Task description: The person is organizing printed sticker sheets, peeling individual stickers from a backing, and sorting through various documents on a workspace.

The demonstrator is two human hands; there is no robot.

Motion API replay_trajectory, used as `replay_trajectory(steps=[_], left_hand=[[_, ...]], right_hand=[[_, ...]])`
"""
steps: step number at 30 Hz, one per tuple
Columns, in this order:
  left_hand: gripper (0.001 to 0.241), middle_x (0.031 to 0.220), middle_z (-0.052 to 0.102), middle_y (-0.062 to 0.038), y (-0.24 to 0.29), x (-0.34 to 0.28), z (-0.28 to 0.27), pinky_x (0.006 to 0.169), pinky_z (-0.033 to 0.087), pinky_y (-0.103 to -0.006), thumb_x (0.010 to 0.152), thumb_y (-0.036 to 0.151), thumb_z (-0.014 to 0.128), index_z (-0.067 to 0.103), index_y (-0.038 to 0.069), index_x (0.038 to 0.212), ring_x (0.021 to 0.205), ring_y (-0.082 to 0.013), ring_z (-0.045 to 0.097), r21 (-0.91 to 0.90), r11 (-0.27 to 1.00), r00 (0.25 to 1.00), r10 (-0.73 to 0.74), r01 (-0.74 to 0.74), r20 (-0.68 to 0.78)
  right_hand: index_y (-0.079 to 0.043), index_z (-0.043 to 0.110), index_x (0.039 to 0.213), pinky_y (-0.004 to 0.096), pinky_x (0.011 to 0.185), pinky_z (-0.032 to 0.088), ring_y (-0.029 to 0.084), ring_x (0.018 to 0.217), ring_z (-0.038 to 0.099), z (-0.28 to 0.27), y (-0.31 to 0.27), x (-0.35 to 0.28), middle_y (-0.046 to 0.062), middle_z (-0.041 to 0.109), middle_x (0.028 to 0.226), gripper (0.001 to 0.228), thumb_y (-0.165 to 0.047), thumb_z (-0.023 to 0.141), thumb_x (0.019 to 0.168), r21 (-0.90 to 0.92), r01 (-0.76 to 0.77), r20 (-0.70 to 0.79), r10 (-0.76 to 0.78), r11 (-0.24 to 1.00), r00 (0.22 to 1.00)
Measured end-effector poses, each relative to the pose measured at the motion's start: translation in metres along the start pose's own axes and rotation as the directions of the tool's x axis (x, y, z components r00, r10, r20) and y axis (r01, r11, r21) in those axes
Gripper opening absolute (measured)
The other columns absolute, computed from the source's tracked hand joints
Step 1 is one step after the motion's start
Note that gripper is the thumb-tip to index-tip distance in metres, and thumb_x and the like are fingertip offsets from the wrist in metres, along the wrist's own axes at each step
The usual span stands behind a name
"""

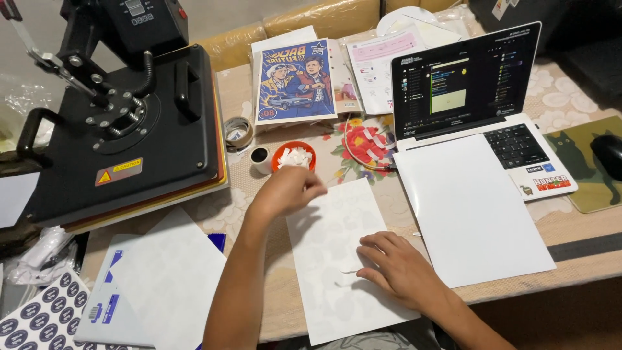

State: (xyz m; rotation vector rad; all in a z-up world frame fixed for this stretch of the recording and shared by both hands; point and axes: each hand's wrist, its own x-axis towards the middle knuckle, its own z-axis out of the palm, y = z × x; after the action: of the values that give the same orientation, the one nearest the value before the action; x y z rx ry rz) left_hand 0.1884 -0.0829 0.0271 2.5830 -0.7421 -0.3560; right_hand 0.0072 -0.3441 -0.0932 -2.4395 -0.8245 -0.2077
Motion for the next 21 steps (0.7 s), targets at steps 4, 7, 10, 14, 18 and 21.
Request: replay_trajectory(steps=[4, 7, 10, 14, 18, 21], left_hand=[[0.052, 0.147, 0.070, -0.009, -0.024, -0.050, 0.023, 0.097, 0.056, -0.0492, 0.098, 0.042, 0.085, 0.075, 0.009, 0.138, 0.125, -0.0329, 0.069, 0.088, 0.945, 0.935, -0.324, 0.314, 0.142], [0.066, 0.161, 0.056, -0.010, -0.027, -0.063, 0.031, 0.110, 0.053, -0.0516, 0.090, 0.046, 0.092, 0.068, 0.010, 0.141, 0.140, -0.0348, 0.058, 0.078, 0.930, 0.924, -0.366, 0.359, 0.113], [0.078, 0.162, 0.051, -0.011, -0.027, -0.061, 0.033, 0.115, 0.051, -0.0518, 0.086, 0.050, 0.097, 0.064, 0.011, 0.146, 0.147, -0.0348, 0.051, 0.065, 0.909, 0.902, -0.417, 0.412, 0.116], [0.086, 0.156, 0.050, -0.008, -0.037, -0.047, 0.042, 0.118, 0.046, -0.0497, 0.073, 0.053, 0.107, 0.061, 0.014, 0.134, 0.147, -0.0330, 0.045, 0.013, 0.858, 0.852, -0.512, 0.514, 0.111], [0.082, 0.146, 0.054, -0.006, -0.034, -0.047, 0.042, 0.115, 0.046, -0.0451, 0.069, 0.053, 0.108, 0.062, 0.016, 0.126, 0.140, -0.0280, 0.048, -0.041, 0.834, 0.835, -0.547, 0.550, 0.062], [0.051, 0.106, 0.065, 0.003, -0.029, -0.057, 0.036, 0.076, 0.042, -0.0378, 0.086, 0.030, 0.099, 0.051, 0.021, 0.101, 0.092, -0.0184, 0.055, -0.245, 0.803, 0.827, -0.562, 0.544, -0.006]], right_hand=[[-0.007, 0.074, 0.132, 0.051, 0.110, 0.052, 0.035, 0.128, 0.063, 0.003, -0.001, -0.003, 0.012, 0.070, 0.143, 0.047, -0.050, 0.066, 0.112, -0.051, 0.003, 0.036, -0.001, 0.999, 0.999], [-0.009, 0.073, 0.137, 0.053, 0.117, 0.048, 0.036, 0.137, 0.059, 0.010, -0.004, -0.010, 0.013, 0.068, 0.148, 0.048, -0.048, 0.066, 0.111, -0.020, -0.019, 0.004, 0.019, 1.000, 1.000], [-0.010, 0.072, 0.143, 0.055, 0.124, 0.043, 0.038, 0.149, 0.053, 0.016, -0.010, -0.019, 0.013, 0.063, 0.159, 0.052, -0.050, 0.064, 0.112, -0.002, -0.046, -0.005, 0.046, 0.999, 0.999], [-0.010, 0.070, 0.147, 0.056, 0.124, 0.042, 0.039, 0.156, 0.047, 0.020, -0.015, -0.025, 0.014, 0.058, 0.166, 0.056, -0.053, 0.061, 0.112, -0.017, -0.062, 0.019, 0.062, 0.998, 0.998], [-0.010, 0.070, 0.148, 0.056, 0.125, 0.042, 0.039, 0.157, 0.047, 0.019, -0.016, -0.027, 0.014, 0.058, 0.167, 0.056, -0.052, 0.060, 0.113, -0.002, -0.063, 0.010, 0.063, 0.998, 0.998], [-0.012, 0.073, 0.145, 0.058, 0.126, 0.042, 0.040, 0.156, 0.051, 0.014, -0.015, -0.021, 0.014, 0.059, 0.166, 0.049, -0.045, 0.067, 0.110, 0.075, -0.056, -0.042, 0.059, 0.996, 0.997]])
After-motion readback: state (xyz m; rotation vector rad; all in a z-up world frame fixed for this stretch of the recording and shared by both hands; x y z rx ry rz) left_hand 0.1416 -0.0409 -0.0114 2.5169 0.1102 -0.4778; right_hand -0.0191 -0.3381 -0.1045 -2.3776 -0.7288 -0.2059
